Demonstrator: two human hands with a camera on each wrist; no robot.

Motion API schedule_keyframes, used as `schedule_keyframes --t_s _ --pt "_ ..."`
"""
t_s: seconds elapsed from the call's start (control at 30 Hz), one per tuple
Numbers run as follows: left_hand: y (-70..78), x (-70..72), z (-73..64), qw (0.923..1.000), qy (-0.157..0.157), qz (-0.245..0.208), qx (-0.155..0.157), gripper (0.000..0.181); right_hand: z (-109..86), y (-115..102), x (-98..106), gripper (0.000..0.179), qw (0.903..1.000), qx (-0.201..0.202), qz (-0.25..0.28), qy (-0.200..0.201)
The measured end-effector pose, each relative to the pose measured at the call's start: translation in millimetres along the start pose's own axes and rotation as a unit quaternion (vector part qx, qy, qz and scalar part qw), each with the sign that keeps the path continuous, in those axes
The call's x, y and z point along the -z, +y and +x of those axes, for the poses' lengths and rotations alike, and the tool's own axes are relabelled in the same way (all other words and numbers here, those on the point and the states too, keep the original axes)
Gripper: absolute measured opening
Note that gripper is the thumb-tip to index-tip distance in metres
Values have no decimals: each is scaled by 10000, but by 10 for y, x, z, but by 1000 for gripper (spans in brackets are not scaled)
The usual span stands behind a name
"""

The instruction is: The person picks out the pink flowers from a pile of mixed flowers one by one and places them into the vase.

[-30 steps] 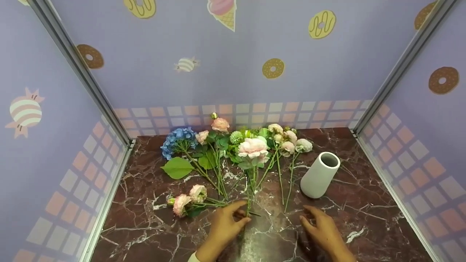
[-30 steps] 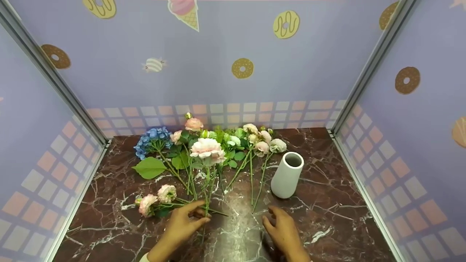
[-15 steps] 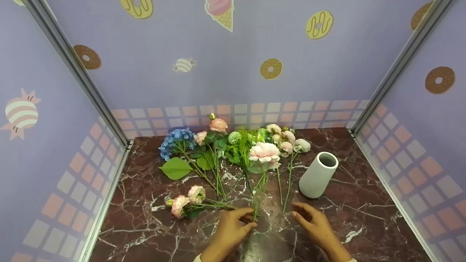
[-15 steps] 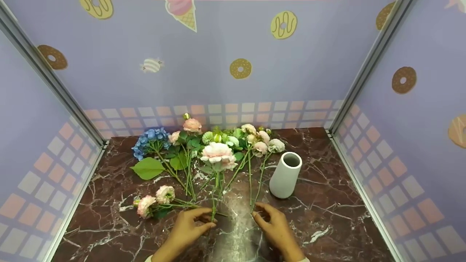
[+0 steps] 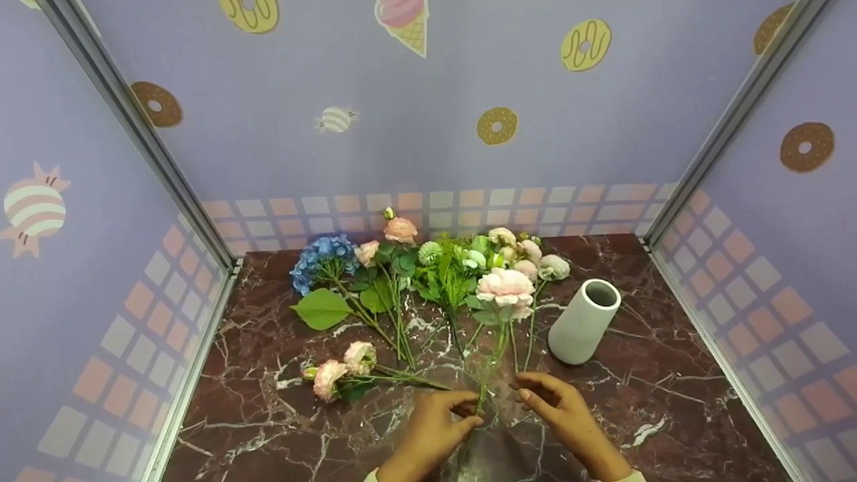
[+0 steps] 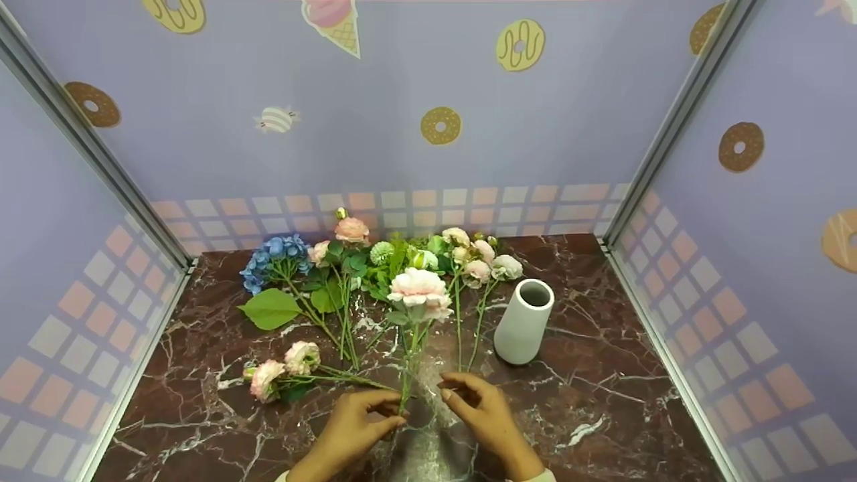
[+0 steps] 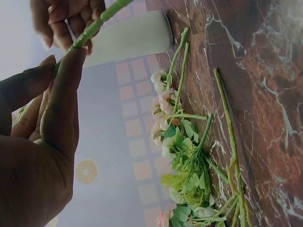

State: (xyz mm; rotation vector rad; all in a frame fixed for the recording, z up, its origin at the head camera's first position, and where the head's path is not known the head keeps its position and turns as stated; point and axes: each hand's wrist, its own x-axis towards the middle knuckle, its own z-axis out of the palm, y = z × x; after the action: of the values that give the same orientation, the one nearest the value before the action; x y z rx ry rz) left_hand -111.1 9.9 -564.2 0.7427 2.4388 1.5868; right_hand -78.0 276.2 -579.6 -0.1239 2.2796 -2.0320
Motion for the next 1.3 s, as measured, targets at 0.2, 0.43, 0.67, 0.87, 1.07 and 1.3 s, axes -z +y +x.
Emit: schedule_keyframes --t_s 0.2,0.43,0.67,0.87,1.07,1.3 --pt "5 -37 1 9995 -263 -102 160 26 11 -26 -78 43 9972 397 381 -507" --pt "9 -64 -4 9978 -420 -448 250 26 -3 -92 -145 40 9955 484 557 -591" --pt "4 -96 -9 9979 -414 -466 150 21 12 -152 -210 31 9961 669 389 -425" --pt "-7 -125 -19 9976 -459 -522 77 21 26 -191 -231 32 9980 539 312 -107" --pt "-11 -140 -27 9964 -524 -660 86 23 18 -229 -240 32 9989 321 288 172" --pt "-14 -156 -26 9954 -502 -817 78 26 21 -250 -246 27 9977 341 401 436"
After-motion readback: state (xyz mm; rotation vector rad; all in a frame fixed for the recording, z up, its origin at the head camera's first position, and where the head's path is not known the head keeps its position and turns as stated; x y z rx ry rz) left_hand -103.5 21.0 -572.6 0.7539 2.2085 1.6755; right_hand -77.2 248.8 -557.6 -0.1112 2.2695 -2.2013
